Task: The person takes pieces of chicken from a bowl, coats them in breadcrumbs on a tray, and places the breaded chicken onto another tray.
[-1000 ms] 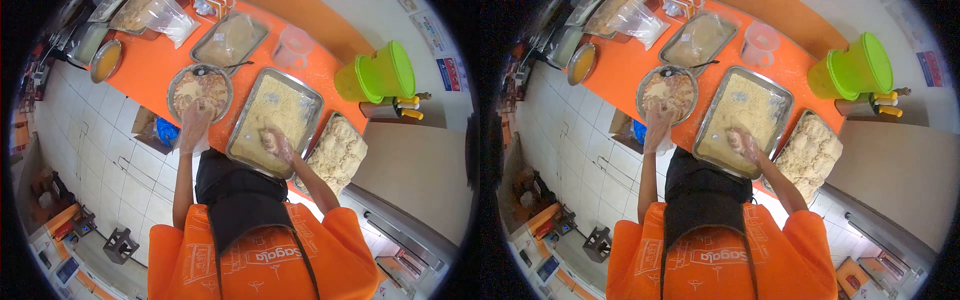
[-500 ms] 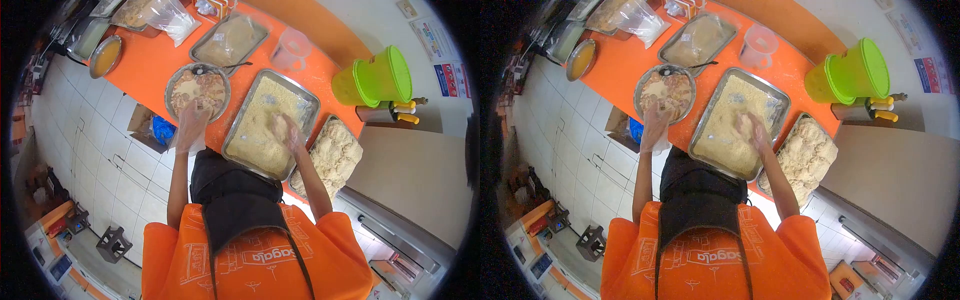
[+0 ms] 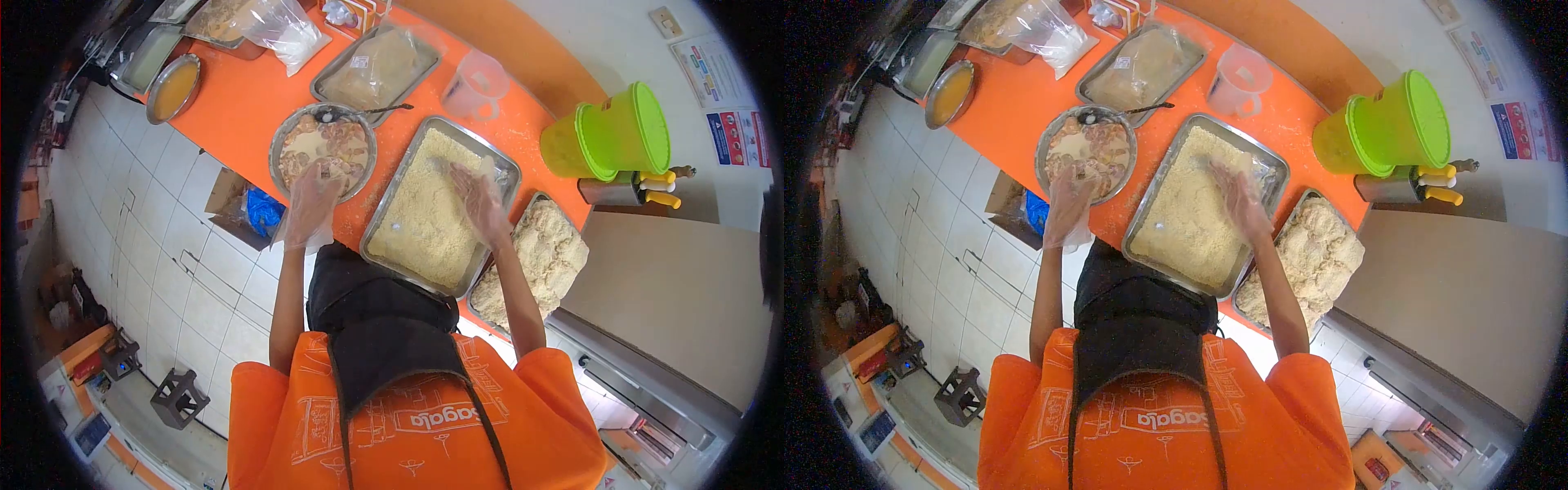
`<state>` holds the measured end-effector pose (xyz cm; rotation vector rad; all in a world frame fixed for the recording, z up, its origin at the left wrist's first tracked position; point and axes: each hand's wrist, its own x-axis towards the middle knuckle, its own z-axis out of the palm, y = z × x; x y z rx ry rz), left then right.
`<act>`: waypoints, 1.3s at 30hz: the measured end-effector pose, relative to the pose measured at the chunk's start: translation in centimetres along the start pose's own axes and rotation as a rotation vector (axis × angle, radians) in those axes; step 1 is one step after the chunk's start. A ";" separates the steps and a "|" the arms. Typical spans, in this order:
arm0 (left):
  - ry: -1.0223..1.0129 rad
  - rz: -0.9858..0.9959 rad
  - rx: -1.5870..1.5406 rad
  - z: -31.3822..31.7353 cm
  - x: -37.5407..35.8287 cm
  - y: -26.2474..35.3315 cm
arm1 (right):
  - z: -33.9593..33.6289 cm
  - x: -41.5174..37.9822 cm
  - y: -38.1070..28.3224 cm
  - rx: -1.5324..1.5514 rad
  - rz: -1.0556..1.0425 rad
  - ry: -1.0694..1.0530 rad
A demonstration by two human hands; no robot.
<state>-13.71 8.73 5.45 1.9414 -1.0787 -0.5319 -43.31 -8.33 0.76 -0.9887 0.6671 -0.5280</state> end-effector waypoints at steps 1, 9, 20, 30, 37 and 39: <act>0.011 0.001 0.014 0.1 -0.1 -0.2 | -0.1 -0.4 0.3 -0.235 -0.035 -0.028; -0.017 -0.027 -0.028 0.4 -0.1 -0.7 | 2.5 -6.8 8.5 -1.019 -0.190 -0.280; 0.027 0.066 0.095 0.9 -0.6 -0.8 | 4.9 -2.8 12.1 -1.874 -0.508 -0.554; -0.041 -0.037 -0.015 1.2 -0.1 -1.4 | 2.8 -2.2 12.4 -1.453 -0.368 0.068; -0.172 0.048 0.140 2.2 0.0 -3.5 | 0.5 0.4 10.0 -1.750 -0.591 0.197; -0.201 0.067 0.217 2.0 0.1 -3.7 | 0.1 1.2 10.1 -1.849 -0.664 0.149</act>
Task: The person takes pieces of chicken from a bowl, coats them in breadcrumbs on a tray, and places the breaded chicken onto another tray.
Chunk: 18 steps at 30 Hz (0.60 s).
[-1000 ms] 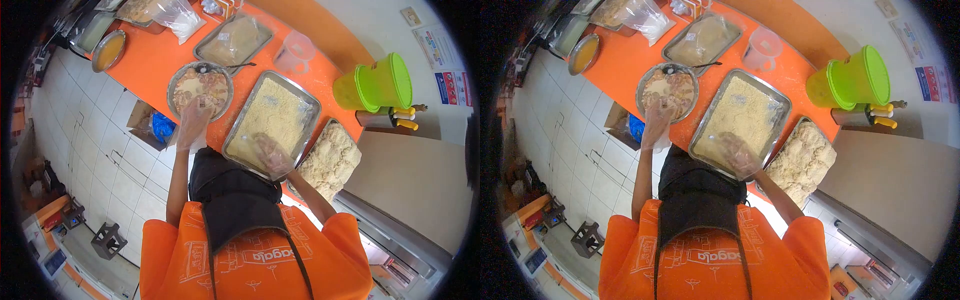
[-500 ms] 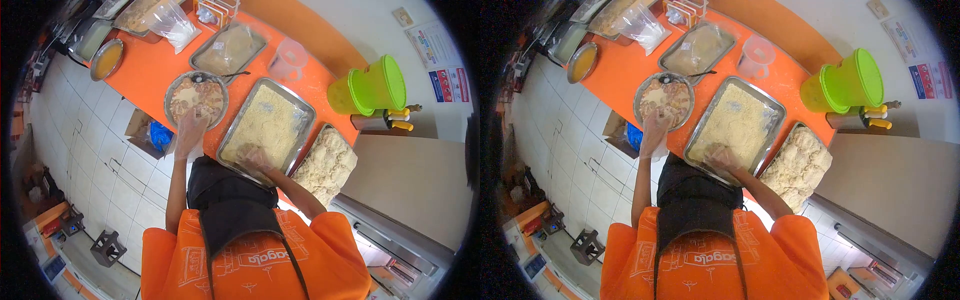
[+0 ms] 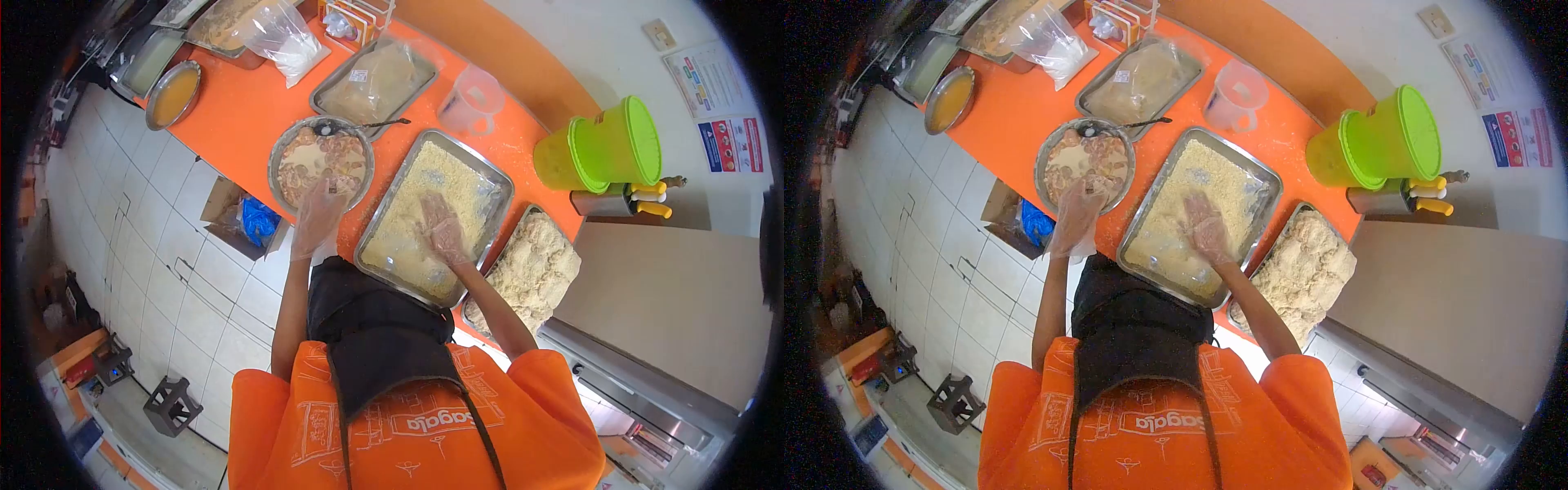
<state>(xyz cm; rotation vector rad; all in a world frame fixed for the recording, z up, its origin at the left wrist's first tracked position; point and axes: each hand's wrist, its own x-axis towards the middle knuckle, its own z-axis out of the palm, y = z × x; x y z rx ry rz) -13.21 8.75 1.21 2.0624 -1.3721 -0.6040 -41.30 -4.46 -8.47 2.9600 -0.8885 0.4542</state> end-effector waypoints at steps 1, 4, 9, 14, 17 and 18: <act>0.075 0.023 -0.057 0.0 0.2 -0.1 | -0.3 0.9 0.3 -0.033 -0.029 -0.041; 0.197 0.064 -0.153 0.2 -0.5 -0.2 | -0.8 4.6 0.6 0.016 0.004 -0.203; 0.255 -0.010 -0.167 -0.2 -0.9 0.0 | 2.5 7.2 0.7 0.027 -0.035 -0.412; 0.101 -0.141 -0.198 -0.3 -1.2 -1.0 | 4.4 9.0 1.7 0.108 0.120 -0.567; 0.103 -0.179 -0.212 0.6 -1.5 -1.0 | 3.3 9.6 0.3 0.054 0.173 -0.647; 0.145 -0.186 -0.234 0.9 -1.4 -1.0 | 3.3 9.6 0.3 0.046 0.143 -0.581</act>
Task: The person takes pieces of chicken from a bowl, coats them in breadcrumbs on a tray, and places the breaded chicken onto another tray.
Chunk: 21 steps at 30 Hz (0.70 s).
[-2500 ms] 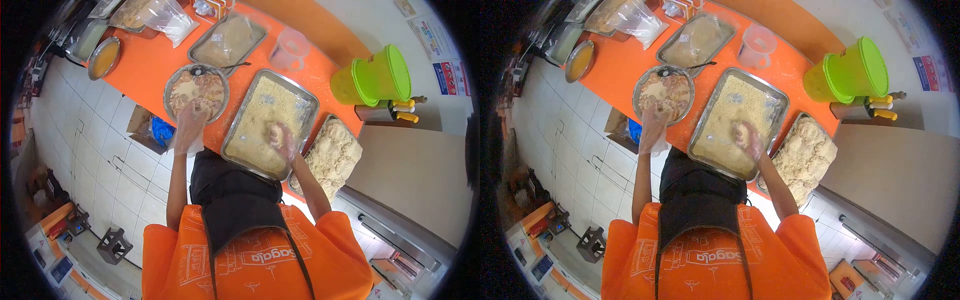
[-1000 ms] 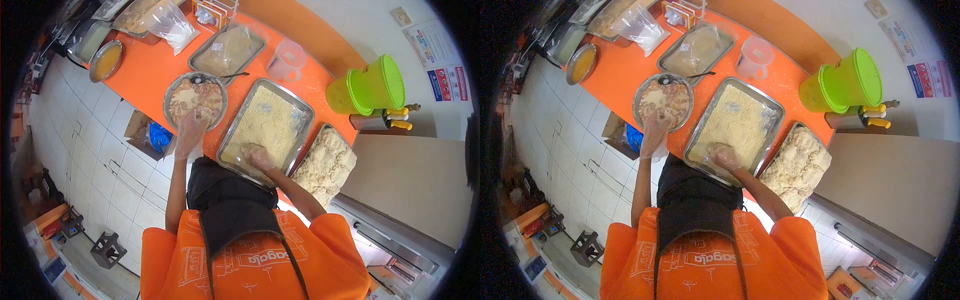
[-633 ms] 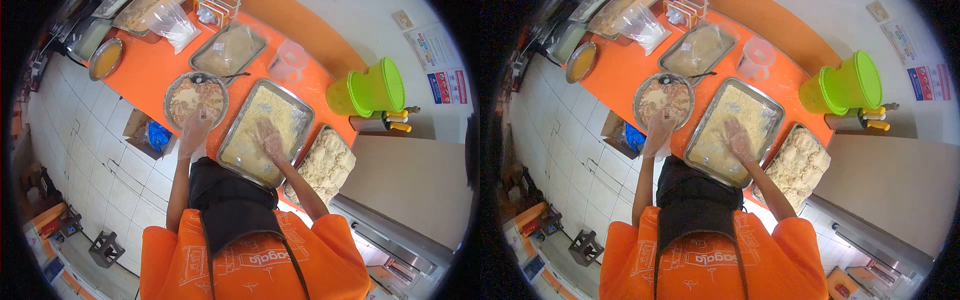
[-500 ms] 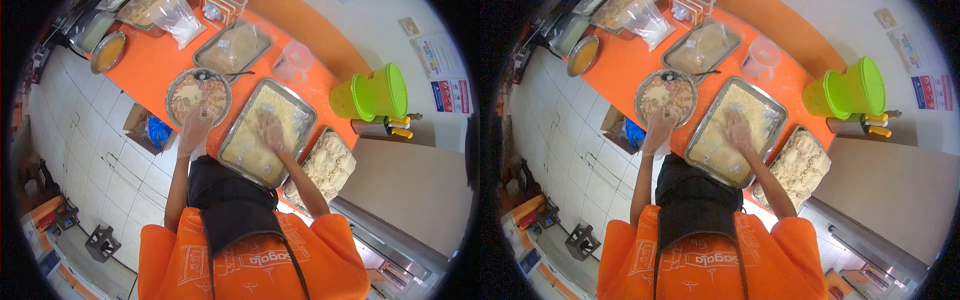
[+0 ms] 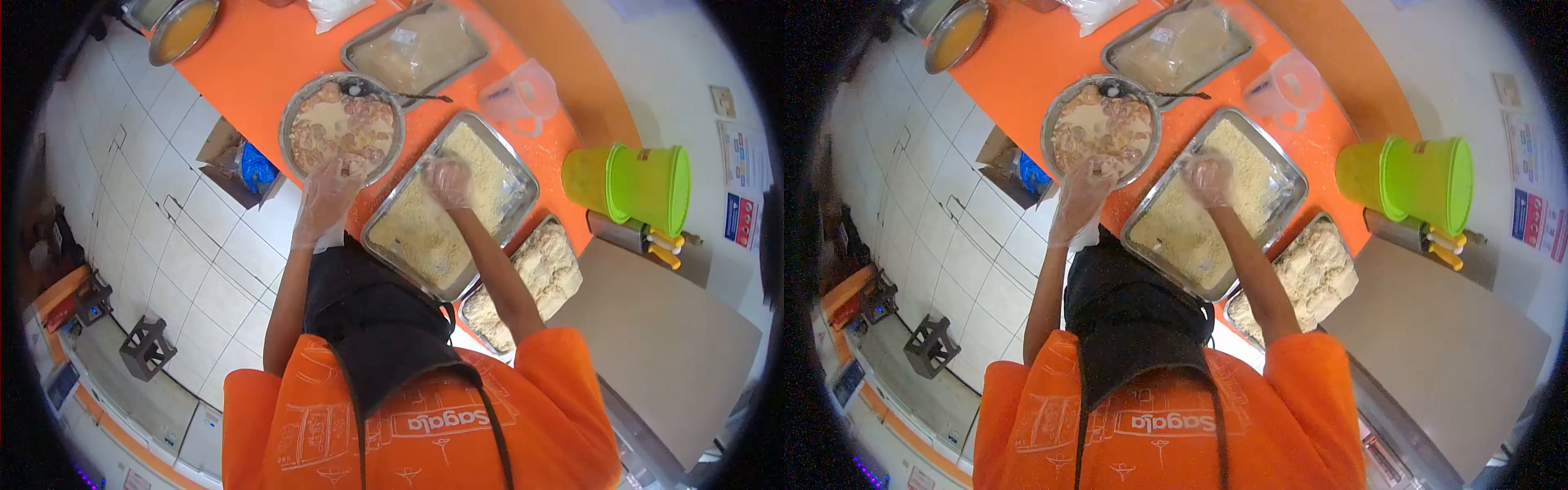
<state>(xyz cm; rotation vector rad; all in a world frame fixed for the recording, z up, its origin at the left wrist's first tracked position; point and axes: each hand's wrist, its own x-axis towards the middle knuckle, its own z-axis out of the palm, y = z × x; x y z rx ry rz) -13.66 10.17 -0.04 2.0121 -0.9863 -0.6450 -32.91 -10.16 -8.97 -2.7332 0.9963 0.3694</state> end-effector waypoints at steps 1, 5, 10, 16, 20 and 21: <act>-0.078 0.050 0.025 0.1 -0.5 0.3 | 1.8 -1.5 0.5 -0.091 -0.028 0.247; 0.106 0.431 0.208 -0.3 1.1 0.9 | 5.2 1.2 3.9 -0.172 -0.335 0.673; 0.060 0.178 0.011 -0.2 1.5 0.3 | 1.2 -2.9 3.4 0.137 -0.412 0.384; -0.048 0.035 0.041 0.6 1.8 -0.1 | 3.9 -5.5 3.5 0.607 -0.288 0.267; 0.171 0.260 0.106 2.4 2.0 -1.2 | -1.3 -5.6 2.8 0.225 -0.229 0.368; 0.229 0.320 0.107 2.1 2.2 -0.4 | 0.0 -4.4 3.9 0.073 -0.077 0.478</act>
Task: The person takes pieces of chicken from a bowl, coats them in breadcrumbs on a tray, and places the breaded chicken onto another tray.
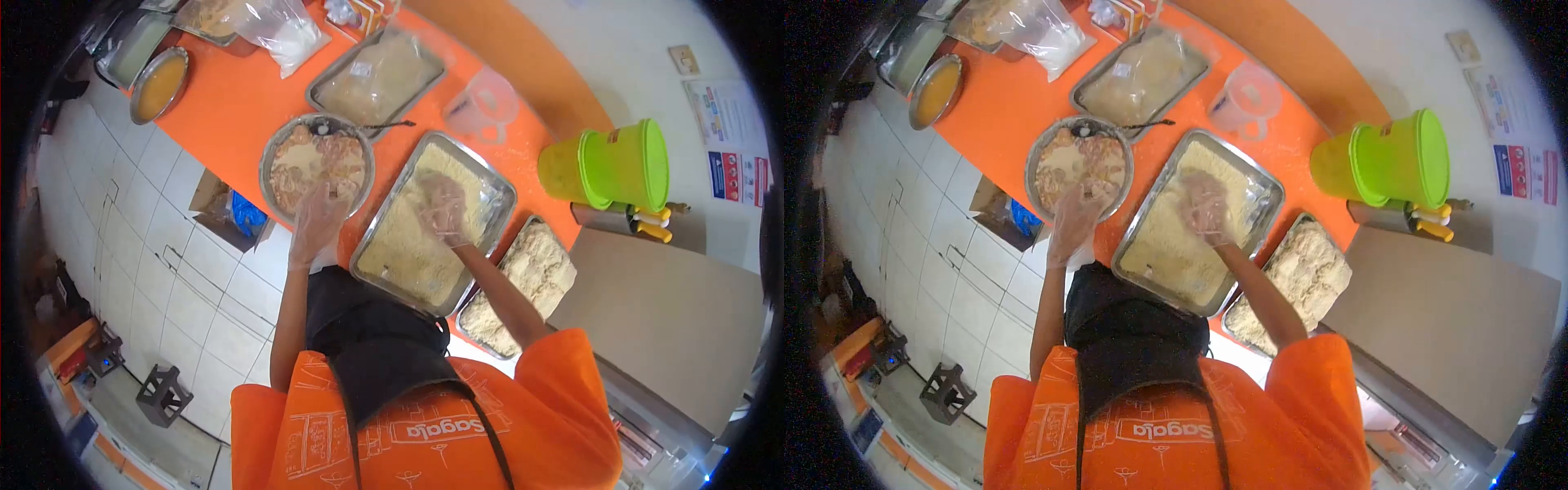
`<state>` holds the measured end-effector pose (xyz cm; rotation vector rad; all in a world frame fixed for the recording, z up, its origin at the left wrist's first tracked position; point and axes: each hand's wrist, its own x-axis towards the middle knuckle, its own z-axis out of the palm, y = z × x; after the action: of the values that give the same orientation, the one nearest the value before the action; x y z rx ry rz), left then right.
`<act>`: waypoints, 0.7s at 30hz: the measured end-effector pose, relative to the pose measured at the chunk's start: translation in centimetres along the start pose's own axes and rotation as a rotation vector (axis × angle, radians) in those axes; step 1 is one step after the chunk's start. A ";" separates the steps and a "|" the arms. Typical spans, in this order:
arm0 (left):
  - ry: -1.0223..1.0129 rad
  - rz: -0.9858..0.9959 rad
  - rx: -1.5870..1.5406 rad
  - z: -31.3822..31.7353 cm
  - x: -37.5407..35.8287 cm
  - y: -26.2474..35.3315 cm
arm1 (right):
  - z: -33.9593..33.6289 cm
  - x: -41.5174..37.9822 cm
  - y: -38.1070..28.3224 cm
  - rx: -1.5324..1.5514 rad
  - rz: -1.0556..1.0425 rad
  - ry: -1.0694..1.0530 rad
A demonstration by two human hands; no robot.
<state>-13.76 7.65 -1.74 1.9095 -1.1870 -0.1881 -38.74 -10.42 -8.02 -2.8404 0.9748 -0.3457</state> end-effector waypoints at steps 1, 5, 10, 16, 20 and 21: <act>-0.060 -0.008 -0.005 -0.3 0.6 0.2 | 3.3 -0.6 2.0 -0.179 0.111 0.098; -0.326 -0.041 0.016 -1.9 1.0 0.5 | 1.6 -1.6 4.0 0.349 0.258 0.050; -0.315 -0.255 -0.080 -2.0 1.5 1.8 | 3.0 -5.6 3.5 1.294 0.481 -0.020; -0.310 -0.195 -0.005 -0.7 0.7 1.7 | -1.5 -6.8 -4.5 0.076 -0.146 -0.201; -0.348 0.078 0.146 0.4 0.0 -2.3 | 0.0 -3.1 -5.1 -0.073 -0.047 -0.153; -0.315 0.157 0.171 0.7 -0.3 -2.7 | -0.3 -1.9 -5.7 -0.036 0.010 -0.194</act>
<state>-12.51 7.95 -4.23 1.9712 -1.6023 -0.3200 -36.95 -4.75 -6.99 -2.8332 0.9645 -0.0498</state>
